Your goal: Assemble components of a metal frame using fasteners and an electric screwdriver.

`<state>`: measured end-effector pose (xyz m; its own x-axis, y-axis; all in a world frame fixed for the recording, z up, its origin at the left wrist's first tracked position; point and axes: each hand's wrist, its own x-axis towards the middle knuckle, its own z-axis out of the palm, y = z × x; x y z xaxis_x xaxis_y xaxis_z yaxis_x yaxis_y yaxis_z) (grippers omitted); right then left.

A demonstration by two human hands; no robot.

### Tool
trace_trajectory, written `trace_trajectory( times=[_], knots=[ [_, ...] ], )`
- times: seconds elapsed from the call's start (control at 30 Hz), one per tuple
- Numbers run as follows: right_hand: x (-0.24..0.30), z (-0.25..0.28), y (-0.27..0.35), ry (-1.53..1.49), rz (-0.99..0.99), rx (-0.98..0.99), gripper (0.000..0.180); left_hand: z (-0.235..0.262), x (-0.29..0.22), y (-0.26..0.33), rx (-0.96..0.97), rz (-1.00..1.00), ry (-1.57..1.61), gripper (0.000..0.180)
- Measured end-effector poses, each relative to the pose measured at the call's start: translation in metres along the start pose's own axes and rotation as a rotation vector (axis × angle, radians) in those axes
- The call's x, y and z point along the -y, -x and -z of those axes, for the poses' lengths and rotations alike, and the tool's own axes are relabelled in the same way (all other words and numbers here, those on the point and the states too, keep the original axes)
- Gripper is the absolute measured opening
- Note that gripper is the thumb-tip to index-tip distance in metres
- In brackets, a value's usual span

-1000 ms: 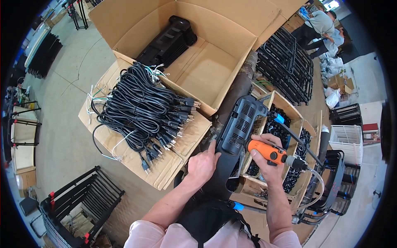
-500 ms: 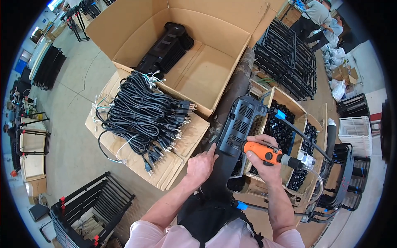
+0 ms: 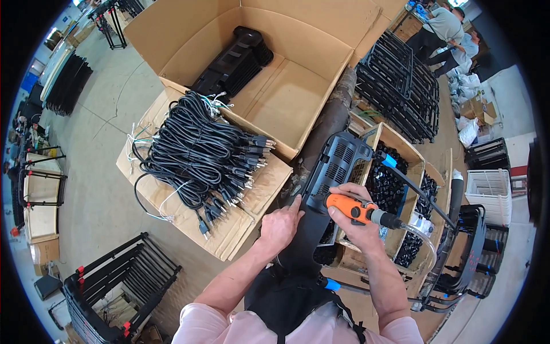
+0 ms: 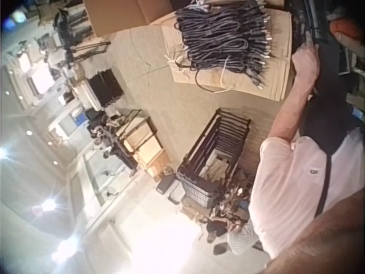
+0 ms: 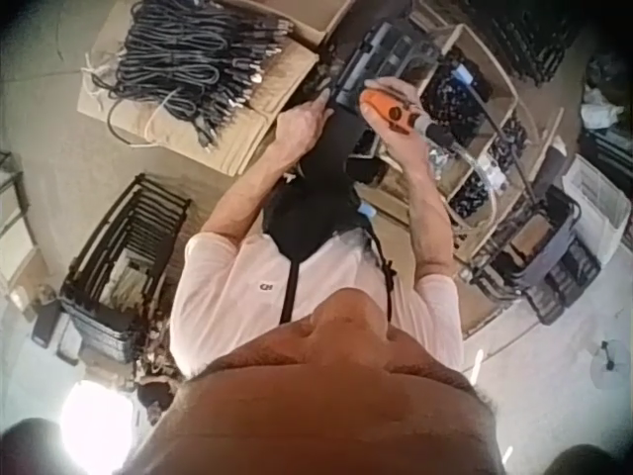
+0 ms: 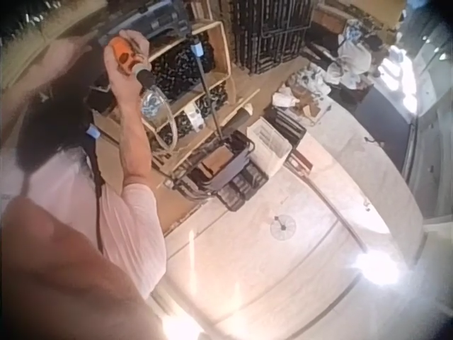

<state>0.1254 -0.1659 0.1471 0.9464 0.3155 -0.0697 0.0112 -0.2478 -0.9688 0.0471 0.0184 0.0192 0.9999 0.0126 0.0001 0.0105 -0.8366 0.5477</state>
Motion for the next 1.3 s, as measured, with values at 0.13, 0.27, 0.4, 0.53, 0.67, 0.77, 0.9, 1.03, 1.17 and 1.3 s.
trace_trajectory(
  times=[0.13,0.27,0.4,0.53,0.67,0.77,0.9,1.03,1.17,1.3],
  knots=[
    [0.004,-0.008,-0.008,0.060,-0.003,0.042,0.046,-0.002,0.001,0.000,-0.026,-0.011,0.026,0.048],
    [0.001,-0.016,-0.014,0.145,-0.021,0.093,0.046,0.007,-0.003,-0.001,0.108,0.064,0.070,0.049],
    [0.002,-0.023,-0.019,0.214,-0.031,0.135,0.039,0.006,-0.001,-0.001,0.091,0.068,0.091,0.048],
    [-0.001,-0.024,-0.021,0.219,-0.008,0.164,0.031,0.006,0.000,0.001,0.082,0.077,0.098,0.048],
    [-0.009,-0.022,-0.023,0.192,0.052,0.142,0.032,0.003,0.002,0.004,0.062,0.071,0.101,0.047],
    [-0.011,-0.023,-0.024,0.196,0.034,0.158,0.035,0.003,0.002,0.004,0.024,0.058,0.113,0.048],
    [-0.004,-0.024,-0.017,0.116,0.040,0.105,0.044,0.008,-0.002,0.007,0.079,0.082,0.096,0.045],
    [0.014,0.000,0.015,-0.004,0.083,0.000,0.055,-0.003,0.002,0.022,-0.082,0.399,1.025,0.028],
    [0.022,0.021,0.056,-0.112,0.065,-0.121,0.055,0.022,-0.025,0.043,0.191,0.836,1.904,0.026],
    [0.016,0.038,0.102,-0.202,0.049,-0.217,0.055,-0.002,-0.052,0.068,0.311,0.823,2.008,0.026]
  ],
)
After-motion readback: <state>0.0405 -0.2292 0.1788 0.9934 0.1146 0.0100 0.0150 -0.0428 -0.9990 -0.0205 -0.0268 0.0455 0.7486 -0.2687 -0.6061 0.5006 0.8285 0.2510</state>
